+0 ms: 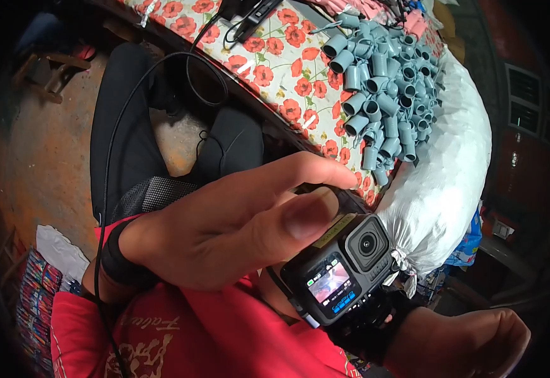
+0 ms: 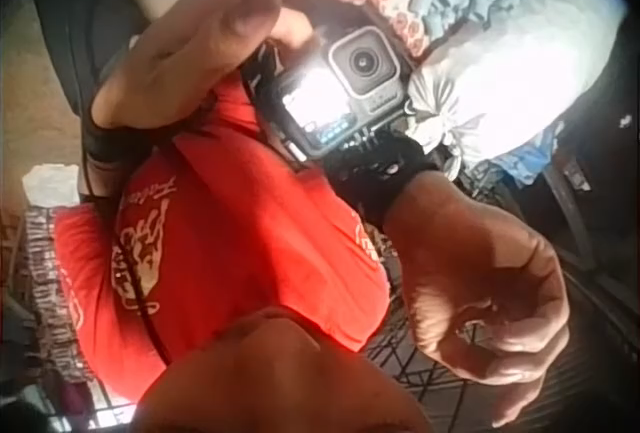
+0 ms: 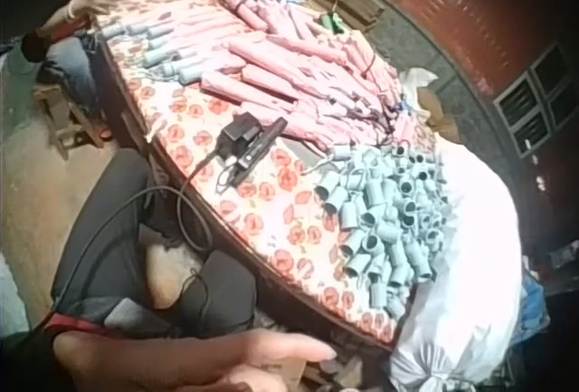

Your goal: Assemble parts of an umbrella, including inserting the shaft and canopy into the handle mechanism.

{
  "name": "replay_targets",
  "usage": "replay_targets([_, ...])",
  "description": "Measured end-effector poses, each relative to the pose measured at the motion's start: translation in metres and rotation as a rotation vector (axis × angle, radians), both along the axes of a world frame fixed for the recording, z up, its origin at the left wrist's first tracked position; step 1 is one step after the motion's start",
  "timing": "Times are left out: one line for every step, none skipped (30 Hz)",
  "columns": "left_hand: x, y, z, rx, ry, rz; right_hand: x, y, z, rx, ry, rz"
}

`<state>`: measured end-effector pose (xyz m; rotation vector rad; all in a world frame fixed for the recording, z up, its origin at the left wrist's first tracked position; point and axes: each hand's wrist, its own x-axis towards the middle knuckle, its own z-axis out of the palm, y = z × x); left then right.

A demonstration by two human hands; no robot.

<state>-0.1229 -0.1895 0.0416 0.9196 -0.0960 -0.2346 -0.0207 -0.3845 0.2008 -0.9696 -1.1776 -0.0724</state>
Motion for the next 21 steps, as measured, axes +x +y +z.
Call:
replay_targets([0.001, 0.000, -0.003, 0.011, -0.009, 0.000, 0.001, -0.002, 0.000, -0.012, 0.007, -0.011])
replay_targets([0.001, -0.001, -0.004, 0.022, -0.020, -0.002, 0.001, -0.003, -0.001, -0.024, 0.010, -0.024])
replay_targets([0.001, -0.001, -0.005, 0.033, -0.031, -0.003, 0.002, -0.004, -0.002, -0.035, 0.015, -0.036])
replay_targets([0.001, -0.001, -0.004, 0.034, -0.029, -0.004, 0.002, -0.004, -0.003, -0.047, 0.020, -0.048])
replay_targets([0.001, -0.002, -0.003, 0.024, -0.019, 0.000, 0.002, -0.004, -0.003, -0.060, 0.022, -0.062])
replay_targets([0.001, -0.003, -0.001, 0.013, -0.008, 0.004, 0.001, -0.003, -0.004, -0.074, 0.024, -0.077])
replay_targets([0.001, -0.004, 0.000, 0.003, 0.004, 0.008, 0.001, -0.003, -0.004, -0.087, 0.026, -0.091])
replay_targets([0.001, -0.004, 0.000, -0.008, 0.015, 0.011, 0.000, -0.002, -0.005, -0.101, 0.027, -0.106])
replay_targets([0.000, -0.005, 0.000, -0.005, 0.016, 0.014, 0.001, -0.003, -0.006, -0.110, 0.033, -0.116])
replay_targets([-0.001, -0.006, -0.002, -0.037, 0.015, 0.023, 0.002, -0.003, -0.008, -0.120, 0.038, -0.125])
replay_targets([-0.001, -0.007, -0.004, -0.070, 0.013, 0.033, 0.002, -0.004, -0.009, -0.129, 0.042, -0.136])
replay_targets([-0.002, -0.008, -0.006, -0.103, 0.011, 0.042, 0.003, -0.005, -0.010, -0.139, 0.047, -0.146])
replay_targets([-0.003, -0.008, -0.007, -0.135, 0.009, 0.051, 0.004, -0.005, -0.011, -0.148, 0.052, -0.157])
replay_targets([-0.003, -0.005, -0.007, -0.135, 0.018, 0.000, 0.004, -0.005, -0.013, -0.162, 0.055, -0.170])
replay_targets([-0.003, -0.002, -0.005, -0.135, 0.027, -0.051, 0.004, -0.005, -0.014, -0.174, 0.058, -0.183])
replay_targets([-0.003, -0.001, -0.003, -0.136, 0.027, -0.052, 0.004, -0.005, -0.015, -0.187, 0.061, -0.195])
replay_targets([-0.002, -0.001, -0.001, -0.099, 0.024, -0.057, 0.004, -0.005, -0.016, -0.199, 0.065, -0.207])
replay_targets([-0.002, -0.001, 0.000, -0.061, 0.021, -0.062, 0.005, -0.005, -0.017, -0.211, 0.069, -0.218])
replay_targets([-0.001, -0.001, 0.000, -0.061, 0.022, -0.061, 0.005, -0.004, -0.019, -0.223, 0.074, -0.230])
replay_targets([-0.001, -0.002, 0.000, -0.095, 0.047, -0.055, 0.005, -0.004, -0.021, -0.236, 0.078, -0.241])
replay_targets([-0.002, -0.003, 0.000, -0.129, 0.072, -0.049, 0.006, -0.004, -0.022, -0.248, 0.083, -0.252])
